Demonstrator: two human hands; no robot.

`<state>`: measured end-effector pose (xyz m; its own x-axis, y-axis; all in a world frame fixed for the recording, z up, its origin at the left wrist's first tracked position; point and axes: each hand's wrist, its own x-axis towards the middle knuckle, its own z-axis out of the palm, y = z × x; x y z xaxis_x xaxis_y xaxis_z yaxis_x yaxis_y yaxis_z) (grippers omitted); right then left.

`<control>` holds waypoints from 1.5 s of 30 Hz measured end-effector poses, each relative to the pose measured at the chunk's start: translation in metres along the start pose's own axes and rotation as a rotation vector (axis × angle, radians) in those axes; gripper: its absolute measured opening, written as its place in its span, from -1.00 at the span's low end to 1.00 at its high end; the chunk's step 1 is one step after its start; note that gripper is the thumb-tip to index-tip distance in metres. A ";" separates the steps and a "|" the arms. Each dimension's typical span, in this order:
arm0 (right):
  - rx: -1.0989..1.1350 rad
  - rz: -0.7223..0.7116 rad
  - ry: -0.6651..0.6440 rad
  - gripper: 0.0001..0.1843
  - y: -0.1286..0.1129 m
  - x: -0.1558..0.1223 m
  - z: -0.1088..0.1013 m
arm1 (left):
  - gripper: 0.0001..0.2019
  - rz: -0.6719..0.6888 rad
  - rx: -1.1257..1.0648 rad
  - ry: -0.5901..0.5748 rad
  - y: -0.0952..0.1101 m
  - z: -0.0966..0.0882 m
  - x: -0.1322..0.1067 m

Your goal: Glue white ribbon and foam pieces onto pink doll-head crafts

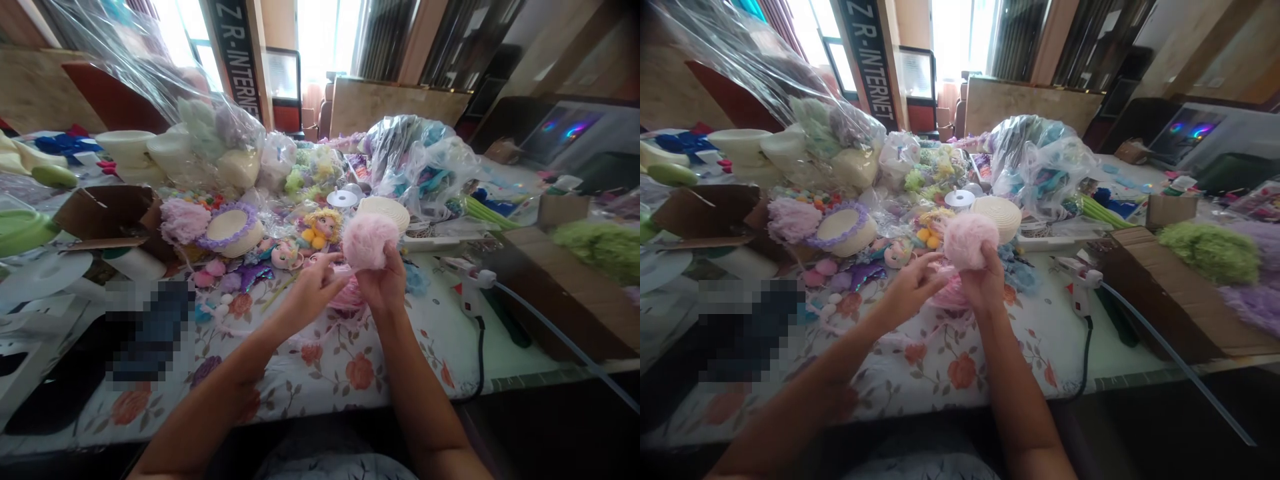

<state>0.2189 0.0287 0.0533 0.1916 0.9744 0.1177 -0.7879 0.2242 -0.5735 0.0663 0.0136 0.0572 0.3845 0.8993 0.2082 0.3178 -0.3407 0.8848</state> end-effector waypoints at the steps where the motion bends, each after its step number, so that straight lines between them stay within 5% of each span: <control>1: 0.007 0.006 0.001 -0.73 -0.002 0.001 -0.002 | -0.71 0.006 0.011 -0.012 0.001 -0.008 -0.001; 10: -0.001 0.006 0.025 -0.68 -0.011 0.003 -0.008 | -0.73 -0.140 -0.127 0.116 0.005 -0.098 -0.048; 13: 0.002 -0.016 0.042 -0.72 -0.015 0.004 -0.009 | -0.79 -0.136 -0.466 0.291 0.002 -0.122 -0.065; 19: -0.130 -0.048 -0.039 -0.70 -0.019 0.005 -0.017 | -0.59 -0.033 -1.275 0.560 0.004 -0.165 -0.096; 23: -0.097 -0.022 0.035 -0.66 -0.011 0.002 -0.015 | -0.56 0.106 -1.394 0.626 0.010 -0.162 -0.097; 28: 0.017 0.276 -0.024 -0.71 0.007 -0.008 0.001 | -0.57 -0.194 -1.302 0.523 0.018 -0.122 -0.061; 31: 0.085 0.292 -0.031 -0.63 0.009 -0.008 0.004 | -0.58 -0.256 -1.332 0.444 0.014 -0.109 -0.047; 37: 0.132 0.044 0.036 -0.70 -0.019 0.004 -0.015 | -0.62 -0.158 -1.436 0.551 -0.008 -0.124 -0.062; 45: 0.165 -0.080 0.097 -0.70 -0.040 0.011 -0.032 | -0.55 -0.044 -1.364 0.648 -0.008 -0.153 -0.077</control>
<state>0.2717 0.0299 0.0514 0.3066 0.9489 0.0744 -0.8514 0.3084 -0.4242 -0.0989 -0.0105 0.0977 -0.1572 0.9875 -0.0075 -0.8462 -0.1308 0.5165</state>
